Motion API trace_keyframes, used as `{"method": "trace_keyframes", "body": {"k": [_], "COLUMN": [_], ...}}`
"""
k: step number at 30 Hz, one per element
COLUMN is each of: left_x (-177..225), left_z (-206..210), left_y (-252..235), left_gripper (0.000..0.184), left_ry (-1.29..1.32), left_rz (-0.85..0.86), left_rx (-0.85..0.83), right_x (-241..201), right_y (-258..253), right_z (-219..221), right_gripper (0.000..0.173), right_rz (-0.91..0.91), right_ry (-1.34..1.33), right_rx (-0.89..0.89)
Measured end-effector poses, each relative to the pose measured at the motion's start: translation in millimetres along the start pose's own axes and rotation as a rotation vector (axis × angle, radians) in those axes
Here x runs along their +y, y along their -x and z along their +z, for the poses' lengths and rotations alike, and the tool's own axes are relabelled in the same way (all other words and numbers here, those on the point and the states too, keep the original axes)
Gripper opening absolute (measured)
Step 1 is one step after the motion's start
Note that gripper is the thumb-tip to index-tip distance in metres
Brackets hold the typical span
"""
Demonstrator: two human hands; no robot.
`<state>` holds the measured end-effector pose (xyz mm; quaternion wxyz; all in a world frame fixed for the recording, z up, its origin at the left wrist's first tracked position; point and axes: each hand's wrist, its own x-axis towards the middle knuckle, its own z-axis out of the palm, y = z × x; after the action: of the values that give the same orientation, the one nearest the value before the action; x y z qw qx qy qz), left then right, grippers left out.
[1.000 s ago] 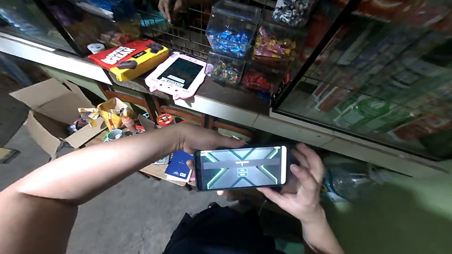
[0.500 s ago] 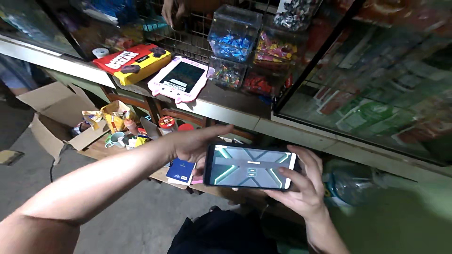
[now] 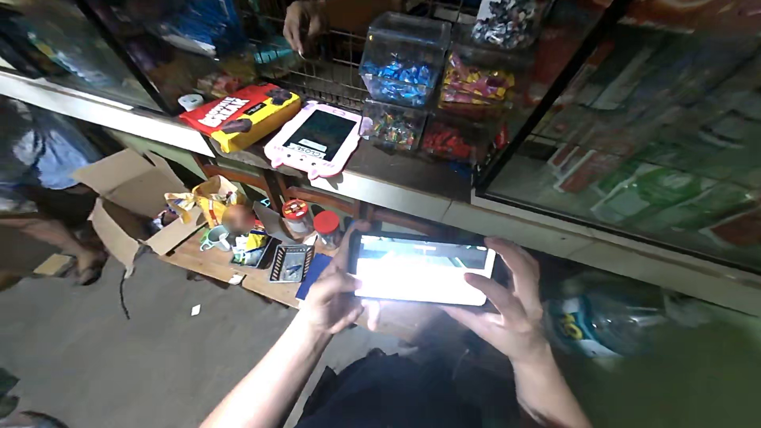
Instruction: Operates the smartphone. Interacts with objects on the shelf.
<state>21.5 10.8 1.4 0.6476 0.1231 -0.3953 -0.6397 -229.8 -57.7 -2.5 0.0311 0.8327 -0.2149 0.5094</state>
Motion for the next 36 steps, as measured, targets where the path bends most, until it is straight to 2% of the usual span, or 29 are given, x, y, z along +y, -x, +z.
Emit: {"method": "trace_keyframes", "body": {"k": [3, 8, 11, 16, 21, 30, 36], "left_x": [3, 4, 4, 4, 0, -4, -5], "left_z": [1, -6, -6, -6, -3, -2, 0], "left_y": [4, 6, 7, 6, 5, 4, 4], "left_gripper": [0.041, 0.061, 0.059, 0.065, 0.064, 0.064, 0.062], "left_ry": [-0.096, -0.022, -0.025, -0.032, -0.08, -0.056, -0.067], "left_rz": [0.052, 0.075, 0.082, 0.069, 0.084, 0.095, 0.088], "left_rx": [0.002, -0.202, -0.226, -0.251, -0.189, -0.214, -0.195], "right_x": [-7, -21, -28, -33, -36, -43, -58], "right_y": [-1, -2, -2, -2, -1, -2, -9], "right_z": [10, 20, 21, 22, 21, 19, 17], "right_gripper": [0.037, 0.024, 0.019, 0.022, 0.02, 0.018, 0.027], "right_rz": [0.018, -0.038, -0.033, -0.039, -0.036, -0.008, -0.013], "right_ry": [0.003, 0.147, 0.128, 0.117, 0.141, 0.233, 0.323], "right_rx": [0.017, 0.071, 0.063, 0.057, 0.044, 0.004, -0.084]}}
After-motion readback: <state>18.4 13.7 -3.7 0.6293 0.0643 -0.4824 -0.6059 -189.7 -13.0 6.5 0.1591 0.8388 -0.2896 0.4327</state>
